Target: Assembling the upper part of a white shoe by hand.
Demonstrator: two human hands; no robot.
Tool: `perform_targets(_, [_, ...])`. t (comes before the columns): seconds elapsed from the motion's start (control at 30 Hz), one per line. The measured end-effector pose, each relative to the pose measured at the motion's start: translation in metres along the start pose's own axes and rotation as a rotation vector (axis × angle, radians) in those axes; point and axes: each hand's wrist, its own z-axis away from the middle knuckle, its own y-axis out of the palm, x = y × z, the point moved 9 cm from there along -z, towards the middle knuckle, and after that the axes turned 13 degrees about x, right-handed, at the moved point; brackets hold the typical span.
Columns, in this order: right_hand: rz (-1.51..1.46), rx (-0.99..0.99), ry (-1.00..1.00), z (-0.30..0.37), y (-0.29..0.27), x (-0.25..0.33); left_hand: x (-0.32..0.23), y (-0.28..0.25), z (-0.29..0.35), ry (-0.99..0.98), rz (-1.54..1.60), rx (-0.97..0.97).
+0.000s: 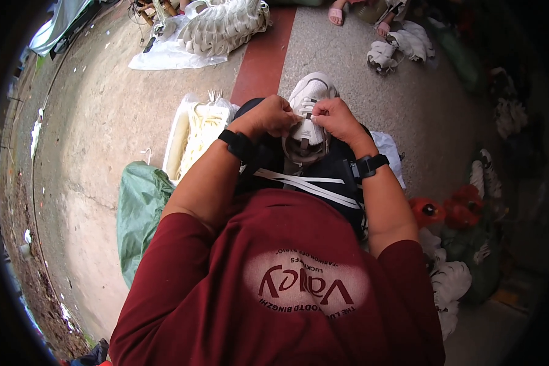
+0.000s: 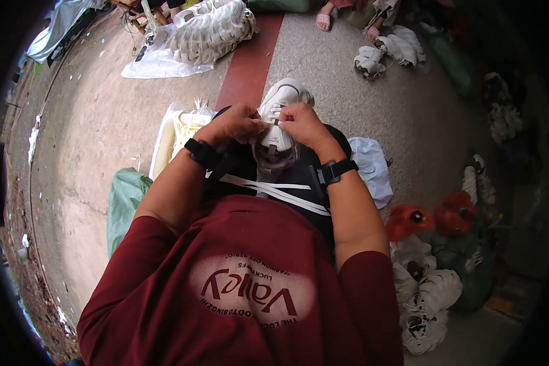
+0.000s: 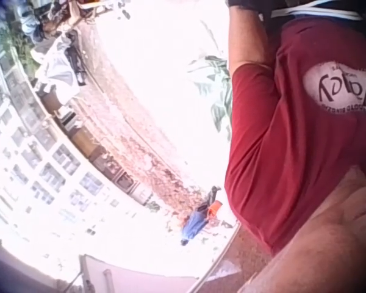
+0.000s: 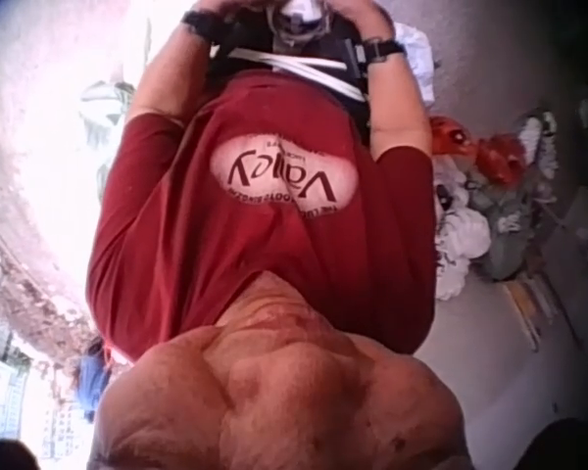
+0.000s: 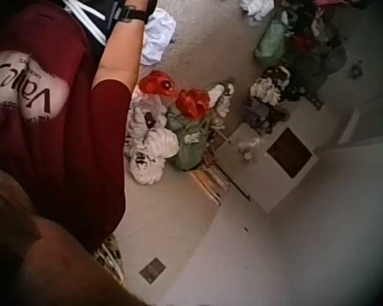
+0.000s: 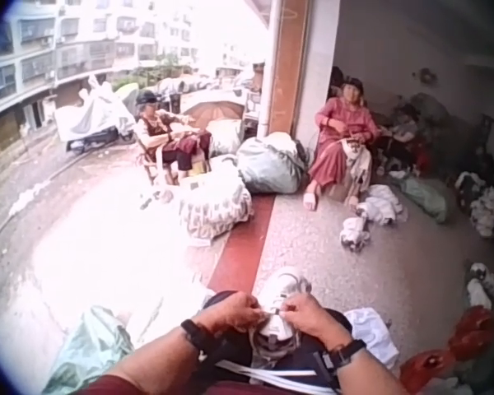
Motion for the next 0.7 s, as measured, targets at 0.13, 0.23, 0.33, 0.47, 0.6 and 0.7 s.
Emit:
perform_targets(0.13, [0.792,-0.337,-0.099,0.010,-0.007,0.040,0.001,-0.002,-0.004,0.010,-0.046,-0.014])
perform_targets(0.23, [0.604,-0.473,0.073,0.009,-0.014,0.021,0.004,-0.006,-0.011,0.092,-0.156,-0.032])
perform_targets(0.33, [-0.019,-0.570,-0.091,0.003,-0.027,-0.024,-0.001,-0.005,-0.015,0.119,-0.149,-0.089])
perform_targets(0.47, [-1.058,0.031,0.069,0.000,0.011,-0.037,0.004,-0.006,-0.007,0.045,-0.112,-0.075])
perform_targets(0.6, [-1.144,0.050,-0.002,0.005,0.010,-0.026,0.007,-0.012,-0.013,0.095,-0.194,-0.122])
perform_targets(0.7, [-1.038,0.000,0.023,0.006,0.009,-0.041,-0.006,-0.022,-0.008,0.142,-0.289,-0.271])
